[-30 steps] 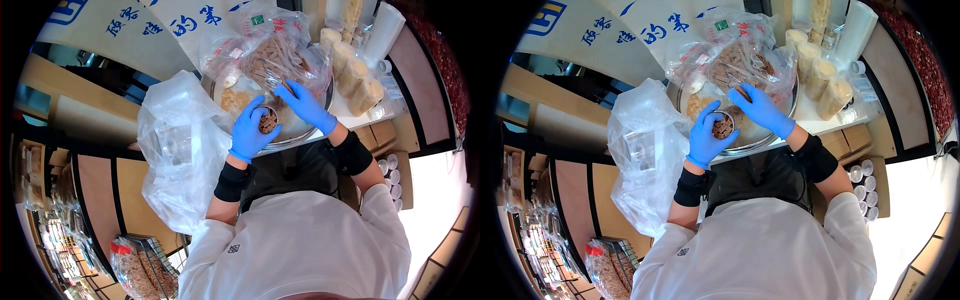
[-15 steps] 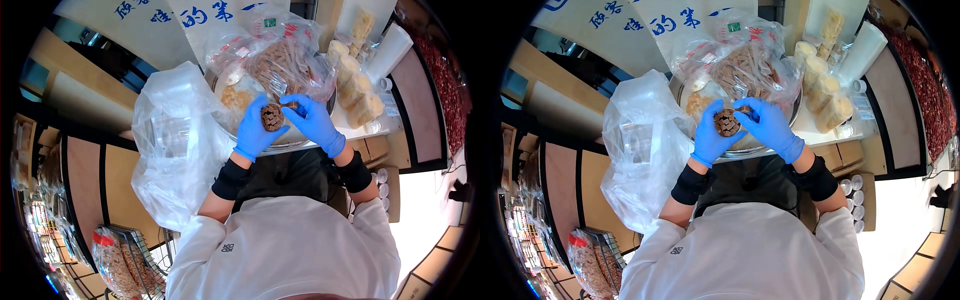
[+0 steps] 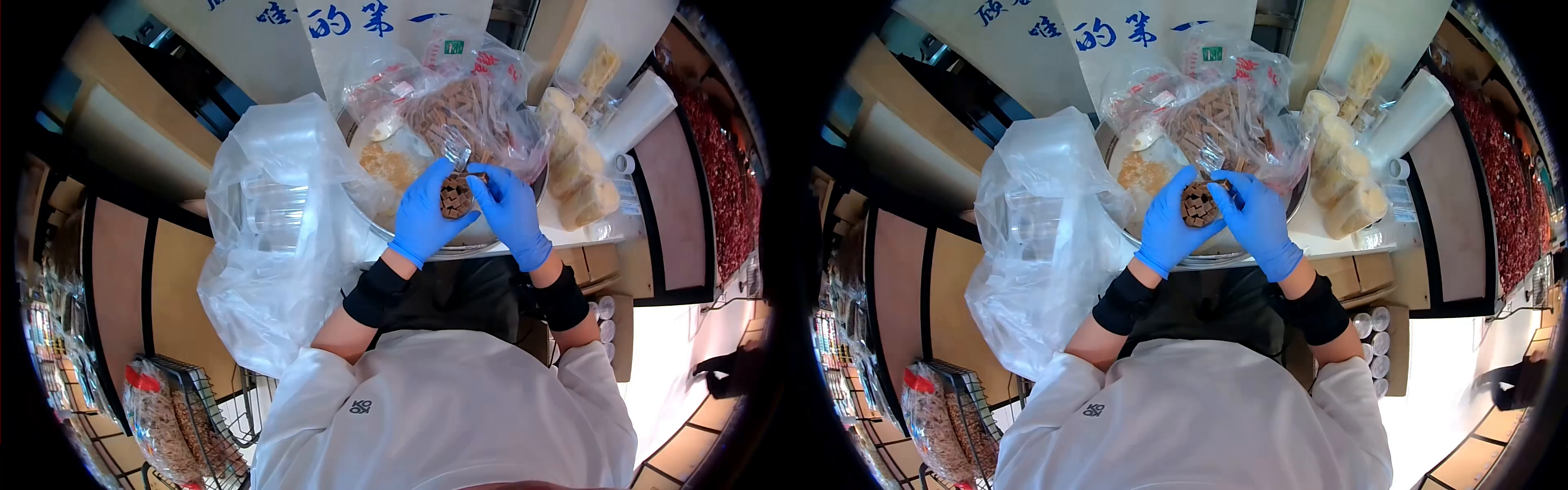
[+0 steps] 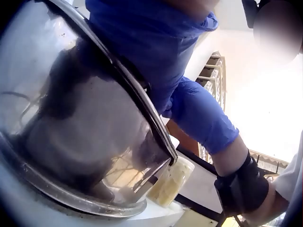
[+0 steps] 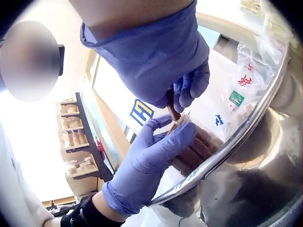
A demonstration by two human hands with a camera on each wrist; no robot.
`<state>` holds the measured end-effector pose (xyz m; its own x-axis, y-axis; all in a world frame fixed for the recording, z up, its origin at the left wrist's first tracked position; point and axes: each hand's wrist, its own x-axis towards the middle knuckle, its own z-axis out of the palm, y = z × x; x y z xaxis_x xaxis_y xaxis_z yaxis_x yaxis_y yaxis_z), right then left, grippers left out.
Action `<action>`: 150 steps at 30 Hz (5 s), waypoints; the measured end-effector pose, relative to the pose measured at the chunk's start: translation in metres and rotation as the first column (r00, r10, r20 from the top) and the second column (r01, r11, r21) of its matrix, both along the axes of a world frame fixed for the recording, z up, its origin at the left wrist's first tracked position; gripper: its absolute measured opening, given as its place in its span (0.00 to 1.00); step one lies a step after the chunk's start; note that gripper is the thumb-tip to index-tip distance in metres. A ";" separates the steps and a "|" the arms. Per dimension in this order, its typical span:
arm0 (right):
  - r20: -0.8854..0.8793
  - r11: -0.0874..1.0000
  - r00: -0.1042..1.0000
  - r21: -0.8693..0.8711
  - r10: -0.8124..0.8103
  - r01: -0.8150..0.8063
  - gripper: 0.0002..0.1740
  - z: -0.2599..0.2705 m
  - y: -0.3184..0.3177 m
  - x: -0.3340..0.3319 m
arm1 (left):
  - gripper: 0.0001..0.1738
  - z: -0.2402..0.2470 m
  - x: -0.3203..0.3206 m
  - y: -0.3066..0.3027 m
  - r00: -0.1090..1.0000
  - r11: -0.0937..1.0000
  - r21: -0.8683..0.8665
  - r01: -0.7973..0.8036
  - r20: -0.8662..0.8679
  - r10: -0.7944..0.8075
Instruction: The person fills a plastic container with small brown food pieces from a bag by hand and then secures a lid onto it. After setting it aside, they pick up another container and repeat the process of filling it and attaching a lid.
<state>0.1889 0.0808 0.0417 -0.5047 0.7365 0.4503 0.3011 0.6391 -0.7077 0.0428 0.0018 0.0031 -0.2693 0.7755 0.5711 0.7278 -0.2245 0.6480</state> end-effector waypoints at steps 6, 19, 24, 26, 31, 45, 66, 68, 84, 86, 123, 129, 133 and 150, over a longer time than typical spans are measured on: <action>-0.050 1.000 0.999 -0.019 -0.022 0.021 0.13 -0.006 0.002 -0.002 | 0.40 -0.004 -0.003 -0.004 0.998 0.992 0.108 0.060 -0.012 -0.059; 0.113 0.997 0.992 -0.065 0.050 -0.043 0.15 0.015 -0.001 0.010 | 0.32 -0.009 -0.008 -0.003 0.994 0.989 0.113 0.095 -0.071 -0.088; 0.117 0.993 0.993 -0.119 -0.001 0.015 0.14 0.020 0.004 0.009 | 0.32 -0.010 -0.008 -0.001 0.987 0.982 0.136 0.131 -0.106 -0.117; 0.122 0.996 0.992 -0.083 0.022 -0.012 0.14 0.018 0.003 0.010 | 0.32 -0.009 -0.009 0.000 0.984 0.981 0.135 0.139 -0.133 -0.122; 0.104 0.992 0.989 0.059 0.104 -0.111 0.14 0.015 0.002 0.011 | 0.32 -0.004 -0.014 -0.001 0.981 0.980 0.121 0.157 -0.137 -0.140; 0.109 0.957 0.968 -0.211 0.227 -0.201 0.11 0.031 0.010 0.000 | 0.33 0.003 -0.021 -0.003 0.971 0.981 0.046 0.189 -0.156 -0.179; 0.016 0.990 0.994 -0.092 0.105 -0.103 0.13 0.012 -0.007 -0.004 | 0.29 0.012 -0.019 -0.013 0.958 0.999 0.013 0.049 -0.282 -0.043; -0.005 0.991 0.994 -0.076 0.107 -0.107 0.13 0.011 -0.006 -0.002 | 0.29 0.013 -0.019 -0.013 0.955 0.999 0.020 0.050 -0.293 -0.042; 0.031 0.949 0.978 -0.250 0.206 -0.192 0.11 0.021 0.007 0.001 | 0.31 0.013 -0.019 -0.014 0.977 0.997 -0.043 0.065 -0.198 -0.072; 0.069 0.934 0.968 -0.287 0.240 -0.212 0.11 0.020 0.014 0.001 | 0.31 0.014 -0.020 -0.015 0.984 0.997 -0.055 0.058 -0.165 -0.066; 0.048 0.977 0.999 0.213 -0.026 0.015 0.17 -0.009 -0.007 -0.017 | 0.33 -0.002 -0.012 -0.009 0.991 0.992 0.048 0.113 0.063 -0.116; -0.073 0.992 0.997 -0.124 -0.034 0.025 0.16 -0.009 0.000 -0.015 | 0.28 -0.004 -0.014 -0.010 0.994 0.988 0.126 0.091 -0.078 -0.081; -0.113 0.992 0.991 -0.093 0.073 -0.084 0.17 -0.011 -0.001 -0.015 | 0.20 -0.008 -0.011 -0.005 0.930 0.973 0.208 0.099 0.329 -0.165; -0.100 0.995 0.991 0.015 -0.092 0.094 0.16 -0.012 -0.007 -0.024 | 0.25 -0.002 -0.027 0.012 0.906 0.955 -0.038 0.294 0.329 -0.266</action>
<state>0.1651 0.0736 0.0300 -0.3861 0.7686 0.5100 0.2888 0.6258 -0.7245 0.0155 0.0137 0.0011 -0.1896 0.8873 0.4205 0.3961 -0.3228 0.8596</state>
